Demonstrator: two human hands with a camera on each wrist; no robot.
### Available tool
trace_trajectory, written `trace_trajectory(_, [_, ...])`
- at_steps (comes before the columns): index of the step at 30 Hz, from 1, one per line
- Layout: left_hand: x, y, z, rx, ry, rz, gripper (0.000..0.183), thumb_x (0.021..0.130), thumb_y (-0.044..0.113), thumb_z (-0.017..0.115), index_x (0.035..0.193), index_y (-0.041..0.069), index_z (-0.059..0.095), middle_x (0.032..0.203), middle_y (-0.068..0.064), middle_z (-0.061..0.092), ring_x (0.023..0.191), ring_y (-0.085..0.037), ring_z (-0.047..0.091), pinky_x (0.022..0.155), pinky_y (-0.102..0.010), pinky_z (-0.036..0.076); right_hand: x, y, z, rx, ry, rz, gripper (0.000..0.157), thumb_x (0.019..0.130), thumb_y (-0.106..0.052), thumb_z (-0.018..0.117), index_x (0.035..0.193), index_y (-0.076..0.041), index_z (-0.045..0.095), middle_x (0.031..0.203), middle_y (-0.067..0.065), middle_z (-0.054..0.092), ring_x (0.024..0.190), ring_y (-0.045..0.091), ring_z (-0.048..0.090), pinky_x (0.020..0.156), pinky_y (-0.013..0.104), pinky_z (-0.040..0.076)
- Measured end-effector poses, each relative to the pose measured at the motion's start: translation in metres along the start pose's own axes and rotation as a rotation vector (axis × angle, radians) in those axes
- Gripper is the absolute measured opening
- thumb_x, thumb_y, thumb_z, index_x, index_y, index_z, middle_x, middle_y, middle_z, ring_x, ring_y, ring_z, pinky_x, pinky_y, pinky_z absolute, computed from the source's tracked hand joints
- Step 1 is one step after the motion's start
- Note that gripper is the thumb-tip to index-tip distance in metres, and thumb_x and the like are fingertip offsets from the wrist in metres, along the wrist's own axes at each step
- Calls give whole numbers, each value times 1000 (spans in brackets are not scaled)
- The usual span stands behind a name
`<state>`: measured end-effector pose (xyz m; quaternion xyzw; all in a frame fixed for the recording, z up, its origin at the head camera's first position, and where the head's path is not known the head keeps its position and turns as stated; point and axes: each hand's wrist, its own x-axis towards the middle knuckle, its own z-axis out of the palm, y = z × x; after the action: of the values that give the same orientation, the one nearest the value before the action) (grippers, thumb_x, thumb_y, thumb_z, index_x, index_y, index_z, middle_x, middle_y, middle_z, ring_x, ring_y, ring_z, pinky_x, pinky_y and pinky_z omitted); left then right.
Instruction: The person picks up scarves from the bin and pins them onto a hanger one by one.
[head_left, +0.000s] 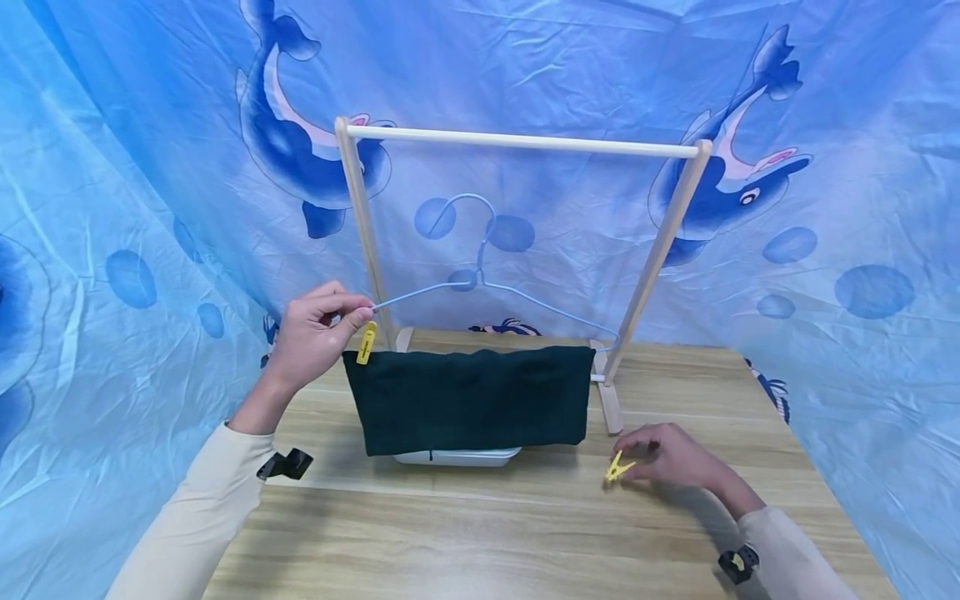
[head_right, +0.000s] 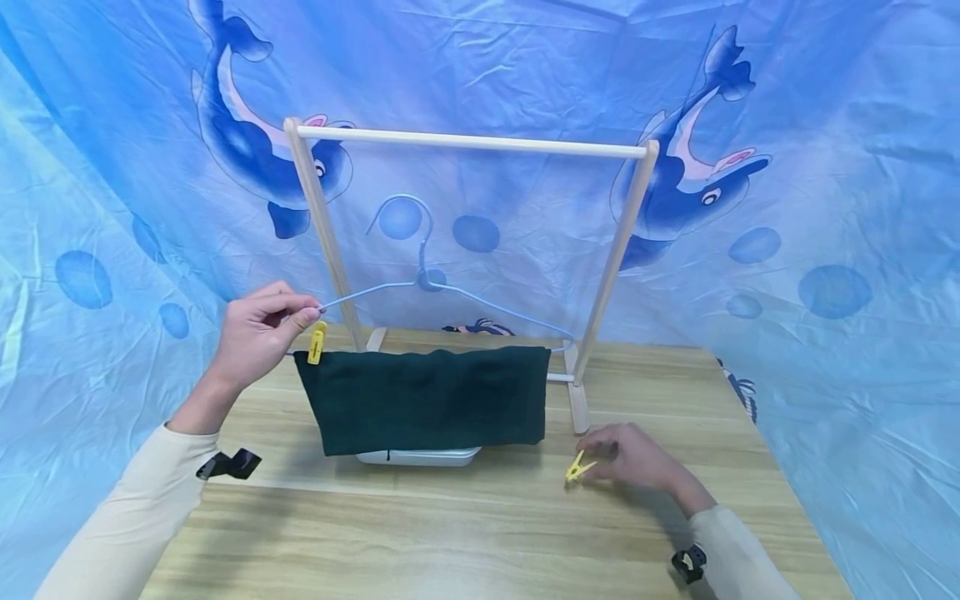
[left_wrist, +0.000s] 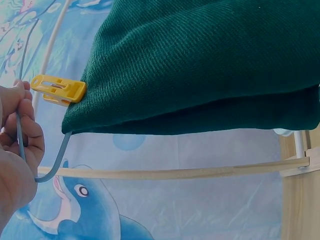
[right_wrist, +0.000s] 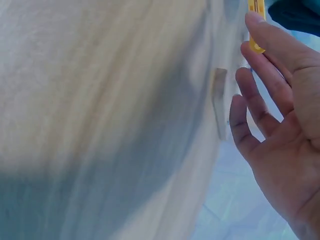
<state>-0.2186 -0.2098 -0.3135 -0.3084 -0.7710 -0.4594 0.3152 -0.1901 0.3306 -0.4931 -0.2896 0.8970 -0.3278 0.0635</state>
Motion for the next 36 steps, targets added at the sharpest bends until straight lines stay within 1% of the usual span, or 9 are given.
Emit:
trace_trajectory(5, [0,0,0,1,-1,1,12,89,-10,72,93,-1,80,73,0,54,63,-10,39,56,-25,28,-3,-9,-12,-13,85,8,36,84,-32,86,112,-10,77,107,-3,75,89,13,67,72,28,54])
trace_trajectory(8, [1,0,0,2,-7,-3,11,89,-9,72,93,-2,79,73,0,55,63,-10,39,56,-25,29,-5,-15,-19,-27,133,15,35,84,-31,86,112,-12,77,104,-7,73,88,13,64,73,29,55])
trace_trajectory(11, [0,0,0,7,-4,-9,11,89,-9,72,93,-2,79,73,1,54,63,-10,40,55,-24,29,-7,-23,-26,-27,183,17,33,84,-28,86,112,-15,76,104,-8,71,89,13,63,73,31,55])
trace_trajectory(14, [0,-1,0,9,-1,-12,13,89,-10,72,93,0,80,73,1,54,63,-10,39,55,-24,28,-7,-32,-35,-35,244,-16,32,83,-21,87,113,-18,76,104,-7,71,87,15,63,72,31,55])
trace_trajectory(19, [0,-1,-1,16,2,-13,13,89,-9,72,93,1,80,72,2,52,62,-10,39,55,-24,28,-4,-46,-49,-93,329,-109,35,82,-14,87,114,-20,76,102,-8,71,83,15,63,70,27,54])
trace_trajectory(23, [0,-1,-1,18,2,-10,13,89,-9,72,93,0,80,72,1,52,62,-10,39,55,-24,28,-2,-57,-60,-127,361,-118,37,82,-15,87,117,-20,76,104,-9,70,85,10,62,72,22,52])
trace_trajectory(27, [0,-1,-1,16,1,-10,12,89,-9,72,93,-1,80,73,1,54,62,-10,39,55,-24,29,0,-67,-70,-142,385,-126,43,79,-12,89,119,-15,75,105,-6,71,87,6,60,74,18,50])
trace_trajectory(31, [0,-1,-1,14,1,-11,12,89,-9,72,94,-1,80,73,0,55,62,-11,39,55,-24,29,4,-80,-80,-157,409,-149,43,75,-8,91,114,-14,76,103,-3,72,85,3,59,74,16,49])
trace_trajectory(36, [0,-2,-1,8,3,-10,11,89,-9,72,94,-2,80,73,1,53,63,-11,39,55,-25,29,8,-100,-92,-200,437,-153,41,73,-10,92,110,-15,77,101,-7,72,82,2,59,73,15,47])
